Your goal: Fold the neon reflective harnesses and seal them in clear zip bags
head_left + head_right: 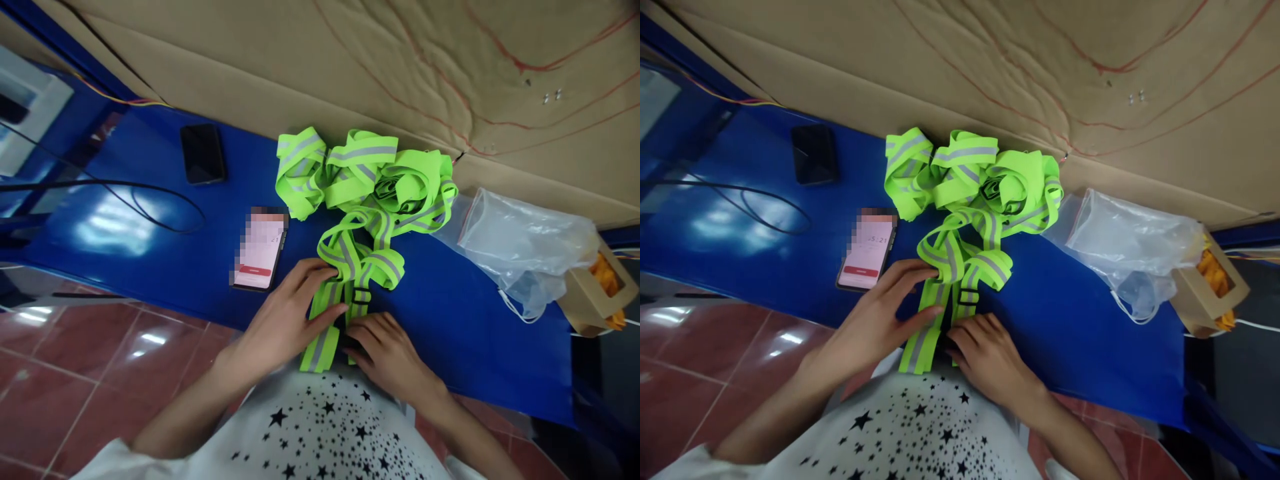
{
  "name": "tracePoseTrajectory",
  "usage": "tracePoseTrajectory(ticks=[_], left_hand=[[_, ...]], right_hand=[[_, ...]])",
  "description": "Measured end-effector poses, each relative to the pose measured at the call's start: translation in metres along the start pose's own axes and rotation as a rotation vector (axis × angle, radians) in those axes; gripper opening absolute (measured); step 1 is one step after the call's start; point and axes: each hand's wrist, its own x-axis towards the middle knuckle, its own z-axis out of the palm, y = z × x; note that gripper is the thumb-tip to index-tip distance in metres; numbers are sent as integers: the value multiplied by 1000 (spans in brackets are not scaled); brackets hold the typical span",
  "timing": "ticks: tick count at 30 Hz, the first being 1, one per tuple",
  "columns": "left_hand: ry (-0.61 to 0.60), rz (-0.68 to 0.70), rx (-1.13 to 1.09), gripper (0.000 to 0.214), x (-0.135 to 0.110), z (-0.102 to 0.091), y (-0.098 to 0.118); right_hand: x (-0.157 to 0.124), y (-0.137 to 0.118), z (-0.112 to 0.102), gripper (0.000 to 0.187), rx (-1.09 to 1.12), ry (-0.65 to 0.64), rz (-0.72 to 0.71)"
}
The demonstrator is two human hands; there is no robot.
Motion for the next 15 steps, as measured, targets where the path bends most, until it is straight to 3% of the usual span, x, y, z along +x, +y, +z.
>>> tracePoseTrajectory(ticks=[3, 6, 8, 11, 15], left_hand=[[-75, 87, -171, 44, -15, -9, 0], [-286, 243, -399, 55, -15, -11, 0], [-333, 310, -407, 66, -12, -11, 5], [-271, 269, -277, 61, -9, -14, 17], [-351, 180, -320, 60, -8, -22, 28]], right_hand=[[-1, -2, -14, 17, -17, 180, -97], [-4, -5, -27, 23, -109, 352, -215], [-6, -7, -34, 25, -162, 424, -253], [-10, -9, -41, 28, -228, 481, -238], [-17, -11, -44, 33, -355, 626, -220]])
